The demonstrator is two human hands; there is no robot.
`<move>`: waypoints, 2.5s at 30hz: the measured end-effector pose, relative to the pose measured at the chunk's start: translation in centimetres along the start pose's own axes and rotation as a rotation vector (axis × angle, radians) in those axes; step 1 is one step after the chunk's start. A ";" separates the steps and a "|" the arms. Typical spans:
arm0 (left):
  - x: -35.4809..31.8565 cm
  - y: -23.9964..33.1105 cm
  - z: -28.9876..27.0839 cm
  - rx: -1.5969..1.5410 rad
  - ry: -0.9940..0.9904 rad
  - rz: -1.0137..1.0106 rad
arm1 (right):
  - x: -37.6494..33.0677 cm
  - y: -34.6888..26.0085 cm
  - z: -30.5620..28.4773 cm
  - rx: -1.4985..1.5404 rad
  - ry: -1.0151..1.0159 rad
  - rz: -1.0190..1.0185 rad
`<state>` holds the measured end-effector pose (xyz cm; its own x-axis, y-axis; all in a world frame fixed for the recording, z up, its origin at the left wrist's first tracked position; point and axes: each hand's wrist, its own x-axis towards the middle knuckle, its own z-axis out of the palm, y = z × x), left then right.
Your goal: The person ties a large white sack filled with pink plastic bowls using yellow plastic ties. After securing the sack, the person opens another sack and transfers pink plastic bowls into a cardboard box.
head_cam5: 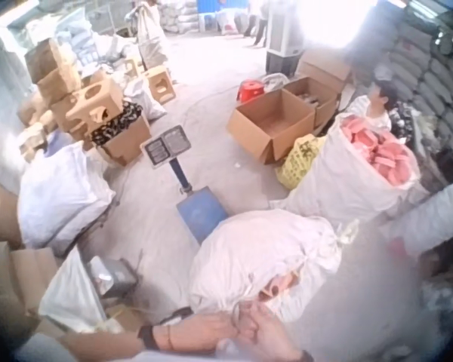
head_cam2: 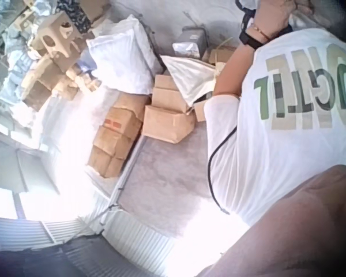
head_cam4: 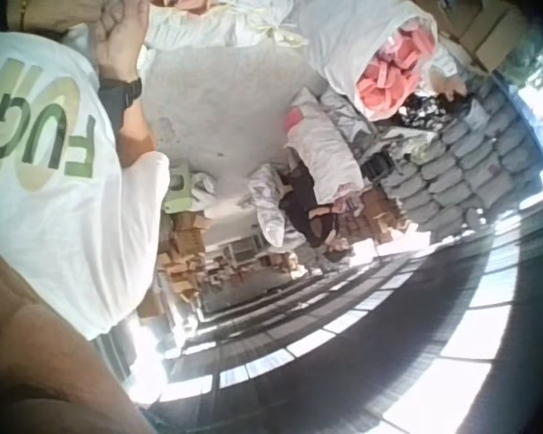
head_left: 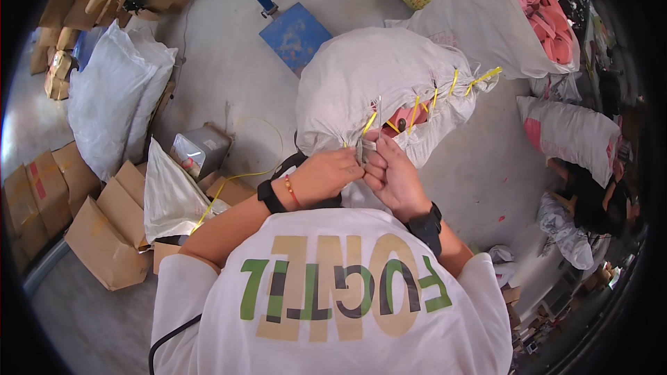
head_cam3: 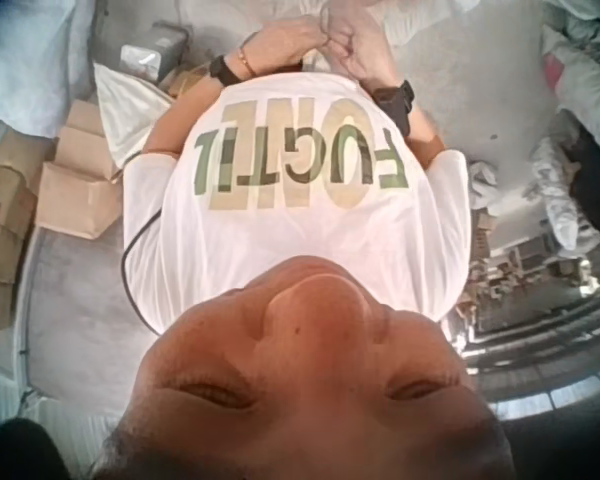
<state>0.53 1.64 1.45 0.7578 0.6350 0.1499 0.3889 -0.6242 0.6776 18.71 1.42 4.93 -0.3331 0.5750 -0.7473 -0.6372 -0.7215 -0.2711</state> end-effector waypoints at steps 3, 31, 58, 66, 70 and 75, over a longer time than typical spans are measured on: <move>-0.6 0.8 0.0 -0.205 0.001 -0.119 | -6.1 -0.6 -1.6 -0.251 -0.216 0.382; 0.5 1.6 -1.7 -0.594 0.471 -0.517 | -6.4 -7.9 3.7 -0.811 -1.054 -0.263; -2.1 -2.8 3.0 -0.339 0.487 -0.397 | 4.9 0.6 2.1 -0.826 -0.032 -0.449; -0.4 0.2 3.2 -0.720 0.411 -0.904 | 3.3 1.1 0.2 -0.714 -0.104 -0.390; -0.7 3.4 5.2 -0.658 0.481 -0.738 | 1.0 0.6 -0.5 -0.691 -0.034 -0.347; -0.4 3.7 6.6 -0.816 0.541 -0.622 | 1.8 -1.6 -3.0 -0.504 -0.176 -0.217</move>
<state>5.14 -3.95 -0.89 0.1549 0.9637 -0.2174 0.0129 0.2180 0.9759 21.21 2.41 2.13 -0.3698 0.7550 -0.5415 -0.3087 -0.6496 -0.6948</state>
